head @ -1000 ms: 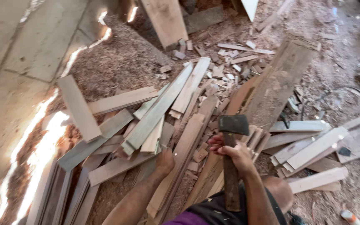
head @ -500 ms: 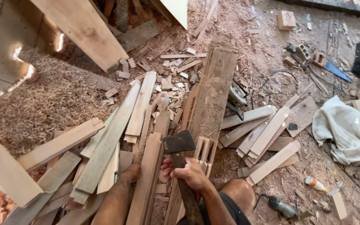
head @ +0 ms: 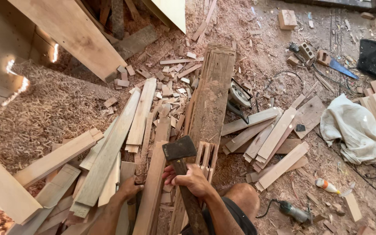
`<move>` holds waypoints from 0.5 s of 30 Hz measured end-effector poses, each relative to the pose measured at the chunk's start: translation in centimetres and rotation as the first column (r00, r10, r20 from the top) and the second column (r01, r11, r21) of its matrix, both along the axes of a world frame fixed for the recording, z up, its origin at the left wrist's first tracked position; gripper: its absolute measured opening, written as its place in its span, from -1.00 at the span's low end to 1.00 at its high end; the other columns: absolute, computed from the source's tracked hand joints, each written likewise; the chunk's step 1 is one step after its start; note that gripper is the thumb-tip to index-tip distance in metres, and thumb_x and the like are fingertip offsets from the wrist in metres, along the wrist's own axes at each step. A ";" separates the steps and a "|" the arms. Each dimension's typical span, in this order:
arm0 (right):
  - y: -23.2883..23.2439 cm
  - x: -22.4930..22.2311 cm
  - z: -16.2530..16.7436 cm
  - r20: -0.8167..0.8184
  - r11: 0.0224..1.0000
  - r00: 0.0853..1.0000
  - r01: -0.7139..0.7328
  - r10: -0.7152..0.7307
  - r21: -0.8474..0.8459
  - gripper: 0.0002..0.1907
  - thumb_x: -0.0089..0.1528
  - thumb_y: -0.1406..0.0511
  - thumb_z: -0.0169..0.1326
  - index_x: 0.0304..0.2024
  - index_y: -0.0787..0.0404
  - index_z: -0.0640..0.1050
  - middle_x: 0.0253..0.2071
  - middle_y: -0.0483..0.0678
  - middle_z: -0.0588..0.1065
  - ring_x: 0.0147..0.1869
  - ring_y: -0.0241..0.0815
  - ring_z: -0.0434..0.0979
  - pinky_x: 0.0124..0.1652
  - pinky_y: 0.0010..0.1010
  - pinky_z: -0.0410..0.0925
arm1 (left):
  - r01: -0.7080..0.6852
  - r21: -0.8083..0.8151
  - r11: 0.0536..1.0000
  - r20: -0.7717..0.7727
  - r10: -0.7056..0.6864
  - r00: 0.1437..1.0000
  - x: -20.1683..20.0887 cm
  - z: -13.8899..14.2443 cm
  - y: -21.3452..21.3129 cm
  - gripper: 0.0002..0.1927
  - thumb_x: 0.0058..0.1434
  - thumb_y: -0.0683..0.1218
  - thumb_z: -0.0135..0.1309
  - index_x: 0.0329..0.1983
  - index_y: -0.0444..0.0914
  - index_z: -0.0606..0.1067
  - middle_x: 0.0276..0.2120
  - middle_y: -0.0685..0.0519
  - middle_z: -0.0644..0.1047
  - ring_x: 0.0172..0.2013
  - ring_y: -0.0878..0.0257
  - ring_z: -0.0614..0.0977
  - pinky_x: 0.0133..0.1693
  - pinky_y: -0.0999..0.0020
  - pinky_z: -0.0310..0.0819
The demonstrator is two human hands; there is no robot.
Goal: The person stands over a pile of wood scraps on the floor and uses a small hand axe to split and chop pieces of wood, repositioning each piece on a base plank between strikes and setting split pieces aside.
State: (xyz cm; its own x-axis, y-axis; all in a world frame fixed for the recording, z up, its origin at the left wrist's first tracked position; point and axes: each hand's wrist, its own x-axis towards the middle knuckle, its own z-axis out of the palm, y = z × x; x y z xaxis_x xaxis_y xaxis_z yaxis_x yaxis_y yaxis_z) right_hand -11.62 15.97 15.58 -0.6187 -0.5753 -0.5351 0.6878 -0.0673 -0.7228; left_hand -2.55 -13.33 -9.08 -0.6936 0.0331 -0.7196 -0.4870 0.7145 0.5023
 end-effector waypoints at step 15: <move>11.6 3.7 5.0 0.123 0.822 0.872 0.488 -0.473 -0.293 -0.57 0.24 0.34 0.14 0.08 0.40 0.34 -0.62 -0.17 0.24 -0.73 -0.37 0.26 -0.73 -0.47 0.30 | -0.071 0.904 0.422 -0.346 0.818 0.459 -12.1 29.0 5.9 -0.71 0.40 -0.07 0.26 -0.36 -0.20 0.41 -0.50 0.05 0.38 -0.59 0.33 0.41 -0.56 0.38 0.38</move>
State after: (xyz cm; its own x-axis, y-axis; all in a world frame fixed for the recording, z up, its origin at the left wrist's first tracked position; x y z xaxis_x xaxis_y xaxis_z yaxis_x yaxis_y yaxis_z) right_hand -7.91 27.59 20.56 -0.8403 -0.3491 -0.4148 0.5399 -0.6091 -0.5809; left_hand -14.62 -7.43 19.94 -0.9580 -0.2728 0.0884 0.1702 -0.2932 0.9408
